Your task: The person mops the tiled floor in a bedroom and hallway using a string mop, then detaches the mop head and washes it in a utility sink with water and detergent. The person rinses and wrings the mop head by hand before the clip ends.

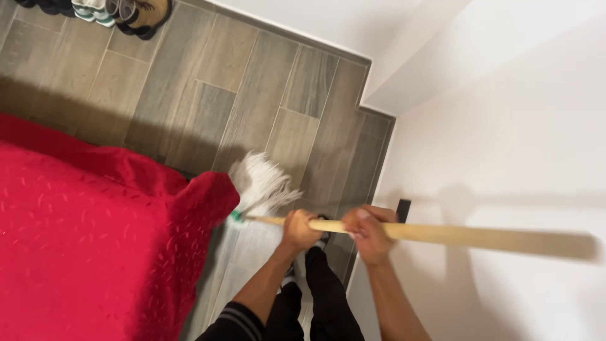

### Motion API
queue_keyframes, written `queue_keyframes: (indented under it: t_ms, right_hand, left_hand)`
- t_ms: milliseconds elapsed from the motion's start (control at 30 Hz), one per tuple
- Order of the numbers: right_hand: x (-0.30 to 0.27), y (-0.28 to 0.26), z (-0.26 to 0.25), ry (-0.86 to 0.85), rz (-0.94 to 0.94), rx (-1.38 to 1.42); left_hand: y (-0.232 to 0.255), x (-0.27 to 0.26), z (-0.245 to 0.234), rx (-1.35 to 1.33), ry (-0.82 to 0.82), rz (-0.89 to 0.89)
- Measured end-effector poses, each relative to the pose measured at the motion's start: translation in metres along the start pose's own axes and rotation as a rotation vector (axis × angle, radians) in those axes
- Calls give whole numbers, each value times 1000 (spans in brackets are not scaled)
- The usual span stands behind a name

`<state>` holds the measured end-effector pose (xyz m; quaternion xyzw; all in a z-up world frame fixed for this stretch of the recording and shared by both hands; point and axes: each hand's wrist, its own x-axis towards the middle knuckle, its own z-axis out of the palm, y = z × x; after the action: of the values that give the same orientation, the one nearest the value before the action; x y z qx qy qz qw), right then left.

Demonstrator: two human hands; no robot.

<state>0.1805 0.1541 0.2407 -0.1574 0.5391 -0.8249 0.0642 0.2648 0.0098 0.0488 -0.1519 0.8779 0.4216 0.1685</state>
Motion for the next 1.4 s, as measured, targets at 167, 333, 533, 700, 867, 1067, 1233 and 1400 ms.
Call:
queue_keyframes:
  t_ms: [167,333,533,700,867,1067,1233,1400]
  right_hand:
    - [-17,8,20,-2,-10,156]
    - [7,-35,-8,-19,-105,168]
    - [42,-111,-46,-89,-197,-120]
    - [51,-109,-66,-133,-243,-326]
    - [42,-87,-82,-118,-254,-573]
    - [27,-142,-48,15,-241,-754]
    - [-48,-121,-69,124,-328,-590]
    - [-115,-131,-47,200,-311,-455]
  left_hand:
    - [-20,-31,28,-180,122,-288]
    - [37,11,52,-248,385,16]
    - [131,92,72,-408,439,411]
    - [165,158,78,-433,394,684]
    - [173,185,120,-406,179,535]
    - [198,134,140,-480,16,621]
    - [163,83,155,-255,-235,499]
    - [112,-6,163,-138,-358,436]
